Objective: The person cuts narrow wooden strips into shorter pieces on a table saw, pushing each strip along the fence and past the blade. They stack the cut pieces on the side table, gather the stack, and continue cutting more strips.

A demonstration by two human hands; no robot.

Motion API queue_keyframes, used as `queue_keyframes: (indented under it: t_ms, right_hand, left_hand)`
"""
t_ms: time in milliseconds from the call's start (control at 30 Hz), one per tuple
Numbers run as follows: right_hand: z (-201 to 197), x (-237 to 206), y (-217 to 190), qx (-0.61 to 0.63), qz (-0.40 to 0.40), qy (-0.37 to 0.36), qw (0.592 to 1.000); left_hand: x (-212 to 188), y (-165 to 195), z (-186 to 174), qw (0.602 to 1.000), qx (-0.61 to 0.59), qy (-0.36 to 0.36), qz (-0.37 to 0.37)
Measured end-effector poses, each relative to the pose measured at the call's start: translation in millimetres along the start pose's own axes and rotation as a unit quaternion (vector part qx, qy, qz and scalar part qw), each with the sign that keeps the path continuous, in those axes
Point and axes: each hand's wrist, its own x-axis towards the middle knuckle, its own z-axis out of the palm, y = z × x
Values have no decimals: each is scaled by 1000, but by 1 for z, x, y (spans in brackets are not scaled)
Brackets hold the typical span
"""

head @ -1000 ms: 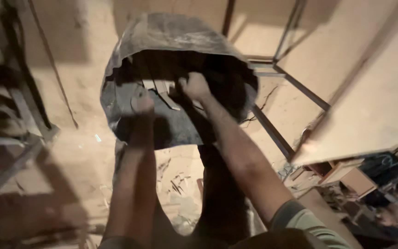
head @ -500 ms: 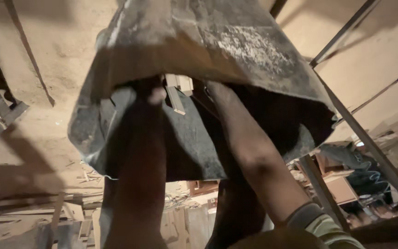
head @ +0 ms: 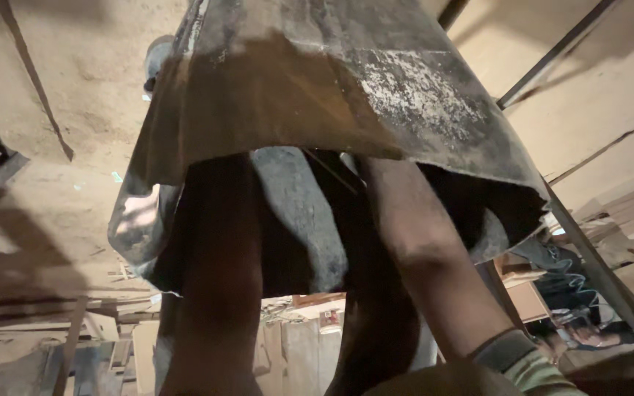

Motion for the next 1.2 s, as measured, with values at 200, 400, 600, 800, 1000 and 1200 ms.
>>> queue_keyframes:
  t_ms: [200,400,600,800,1000,1200]
  right_hand:
    - [15,22,22,-6,10,3,1000]
    - [21,24,42,-8,20,7,1000]
    - [3,-16,32,27,8,28,999]
    - [-17,-94,22,269,-88,70,957]
    - [21,-211,37,466,-158,107,864]
    - [66,-309,80,616,-318,161,702]
  left_hand:
    - [-13,-7,14,995,-73,-40,-50]
    - [-33,-22,24,983,-135,-76,-100]
    - [-51,-29,21,964,-188,-121,-145]
    - [-102,-19,30,936,-229,-183,-195]
    - [-175,27,51,917,-218,-240,-233]
    - [-268,86,87,918,-150,-221,-294]
